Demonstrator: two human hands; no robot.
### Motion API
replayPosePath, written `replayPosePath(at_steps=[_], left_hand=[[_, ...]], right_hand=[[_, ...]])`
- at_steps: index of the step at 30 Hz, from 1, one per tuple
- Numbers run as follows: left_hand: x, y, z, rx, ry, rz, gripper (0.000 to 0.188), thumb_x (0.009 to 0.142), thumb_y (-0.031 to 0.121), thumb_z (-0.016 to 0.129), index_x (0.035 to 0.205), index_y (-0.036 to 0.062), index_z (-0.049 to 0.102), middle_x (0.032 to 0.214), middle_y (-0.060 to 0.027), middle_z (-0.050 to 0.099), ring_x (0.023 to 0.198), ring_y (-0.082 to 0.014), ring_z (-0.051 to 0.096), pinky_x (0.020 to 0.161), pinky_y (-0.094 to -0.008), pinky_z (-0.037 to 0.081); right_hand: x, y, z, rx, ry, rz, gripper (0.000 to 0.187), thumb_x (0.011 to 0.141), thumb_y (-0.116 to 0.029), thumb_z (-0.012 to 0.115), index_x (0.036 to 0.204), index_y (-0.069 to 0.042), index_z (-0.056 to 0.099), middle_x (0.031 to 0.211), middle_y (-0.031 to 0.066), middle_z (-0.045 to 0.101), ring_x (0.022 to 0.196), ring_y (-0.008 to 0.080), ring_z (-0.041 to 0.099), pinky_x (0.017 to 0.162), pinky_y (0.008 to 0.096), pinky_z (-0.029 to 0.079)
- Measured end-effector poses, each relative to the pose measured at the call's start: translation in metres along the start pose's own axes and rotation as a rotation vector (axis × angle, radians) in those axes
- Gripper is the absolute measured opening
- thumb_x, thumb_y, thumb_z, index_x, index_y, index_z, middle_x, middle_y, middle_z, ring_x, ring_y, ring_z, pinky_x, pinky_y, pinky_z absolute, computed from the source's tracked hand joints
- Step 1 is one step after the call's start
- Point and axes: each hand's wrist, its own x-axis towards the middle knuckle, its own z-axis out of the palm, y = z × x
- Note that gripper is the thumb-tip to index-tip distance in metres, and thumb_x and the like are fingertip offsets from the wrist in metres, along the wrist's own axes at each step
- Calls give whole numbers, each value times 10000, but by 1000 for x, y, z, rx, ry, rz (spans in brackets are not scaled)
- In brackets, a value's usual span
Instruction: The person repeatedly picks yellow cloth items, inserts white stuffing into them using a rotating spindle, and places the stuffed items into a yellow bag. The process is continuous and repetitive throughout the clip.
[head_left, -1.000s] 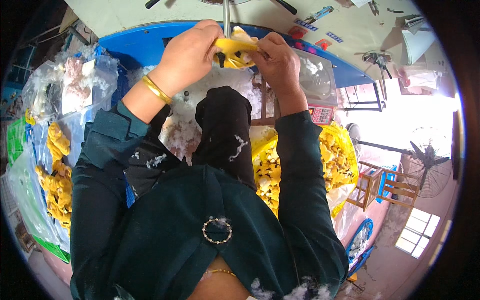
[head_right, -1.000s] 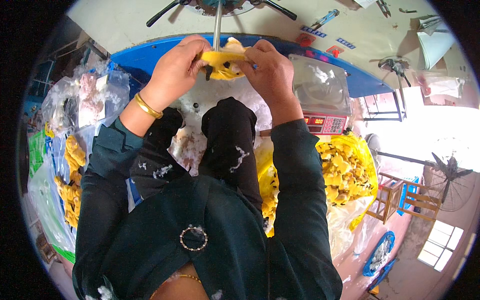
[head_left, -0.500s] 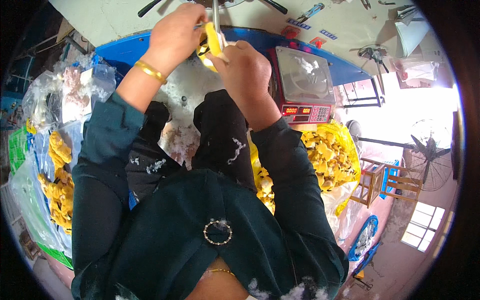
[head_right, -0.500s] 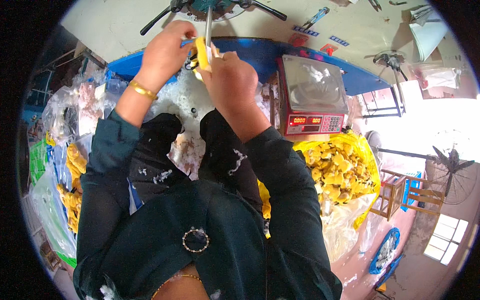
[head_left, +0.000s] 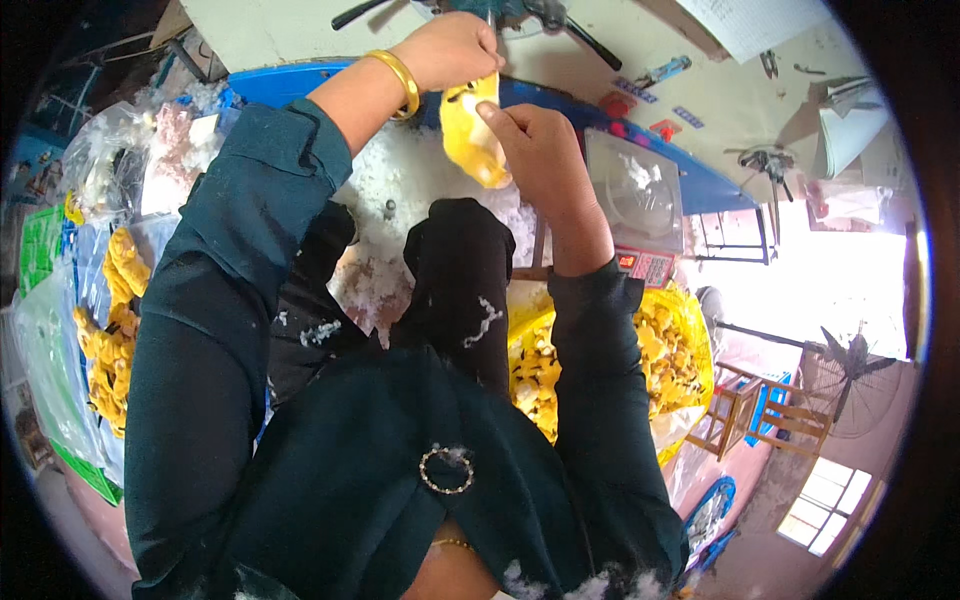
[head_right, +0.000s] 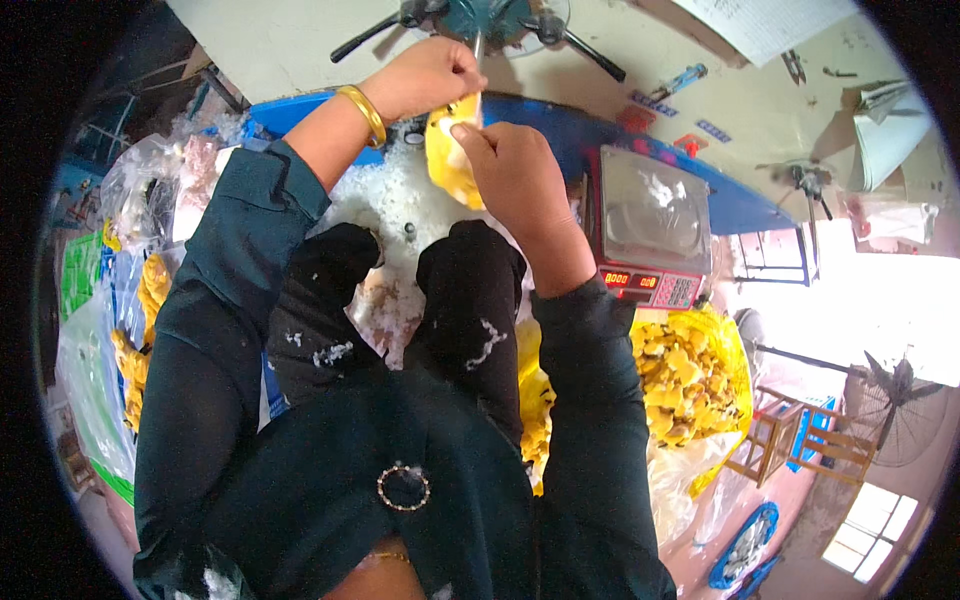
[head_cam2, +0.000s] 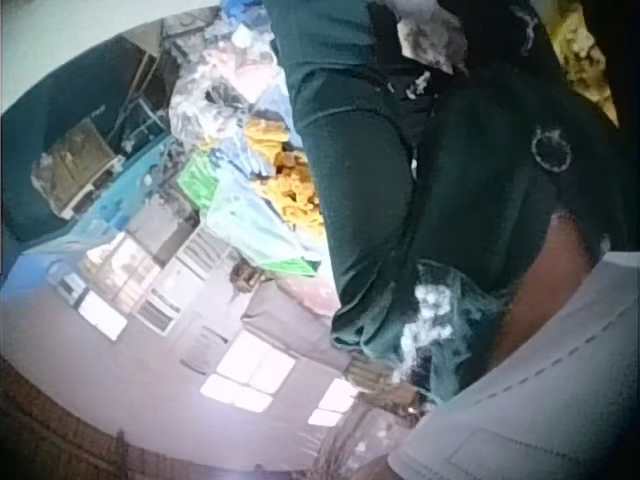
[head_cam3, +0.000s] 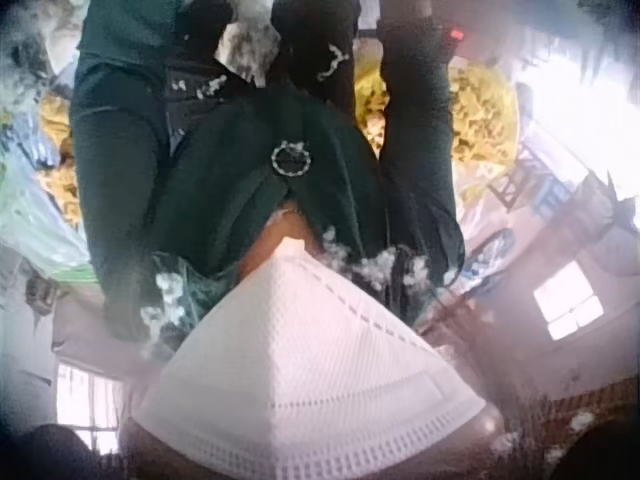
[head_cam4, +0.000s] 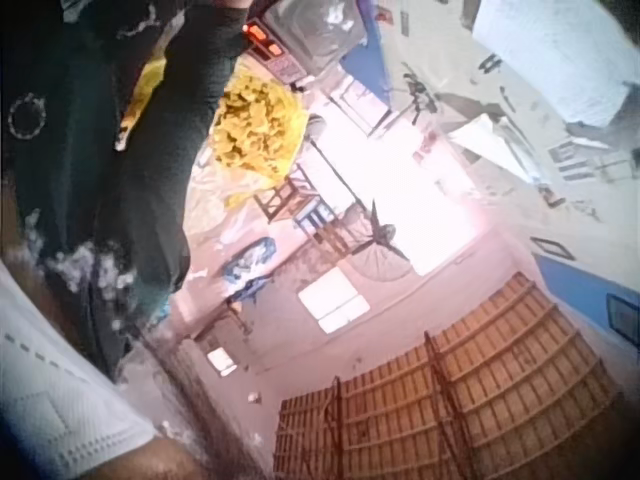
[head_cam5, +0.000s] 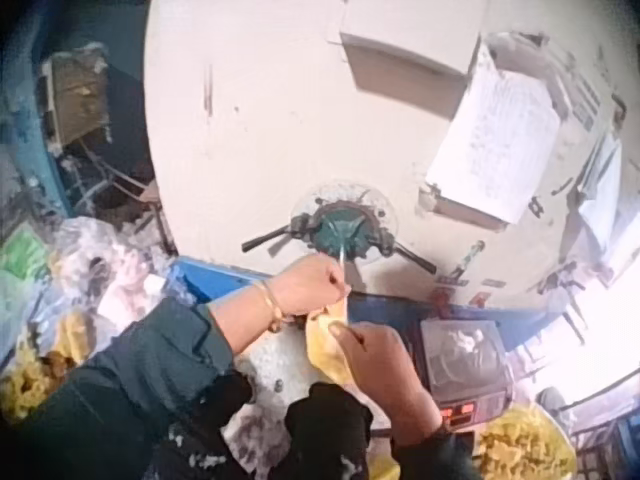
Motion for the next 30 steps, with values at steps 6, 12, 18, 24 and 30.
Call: replayPosePath(at_steps=[6, 12, 18, 24, 30], left_hand=[[-28, 10, 10, -59, 34, 14, 262, 833, 194, 667, 674, 13, 564, 582, -74, 552, 512, -162, 473, 519, -307, 410], [-63, 28, 20, -45, 64, 29, 259, 857, 150, 640, 663, 20, 528, 556, -63, 486, 501, -133, 413, 491, -282, 375], [-71, 38, 13, 63, 17, -15, 316, 844, 235, 677, 661, 33, 519, 560, -49, 492, 499, -126, 412, 483, -284, 360], [-63, 18, 14, -26, 1, -71, 390, 817, 346, 718, 681, 42, 514, 574, 1, 499, 528, -75, 424, 490, -247, 355], [-61, 10, 22, -229, -50, -141, 396, 843, 357, 692, 657, 23, 590, 561, 17, 500, 513, -42, 418, 463, -220, 339]], right_hand=[[-13, 6, 17, 111, 69, 149, 451, 761, -370, 728, 689, 60, 608, 573, 199, 553, 475, 259, 520, 501, 368, 415], [-26, 14, 20, 149, 110, 105, 330, 721, -244, 762, 668, 40, 603, 543, 118, 527, 487, 138, 442, 483, 311, 391], [-26, 47, 13, 255, 14, 59, 187, 684, -105, 749, 751, 20, 628, 594, 23, 511, 567, 85, 476, 519, 255, 403], [23, 85, 13, 465, 21, -163, 217, 669, -64, 743, 863, -40, 648, 812, 15, 595, 690, 98, 536, 622, 254, 451], [-55, 58, 50, -196, 647, -452, 320, 648, -183, 811, 851, -72, 590, 683, 69, 537, 577, 215, 546, 551, 295, 450]])
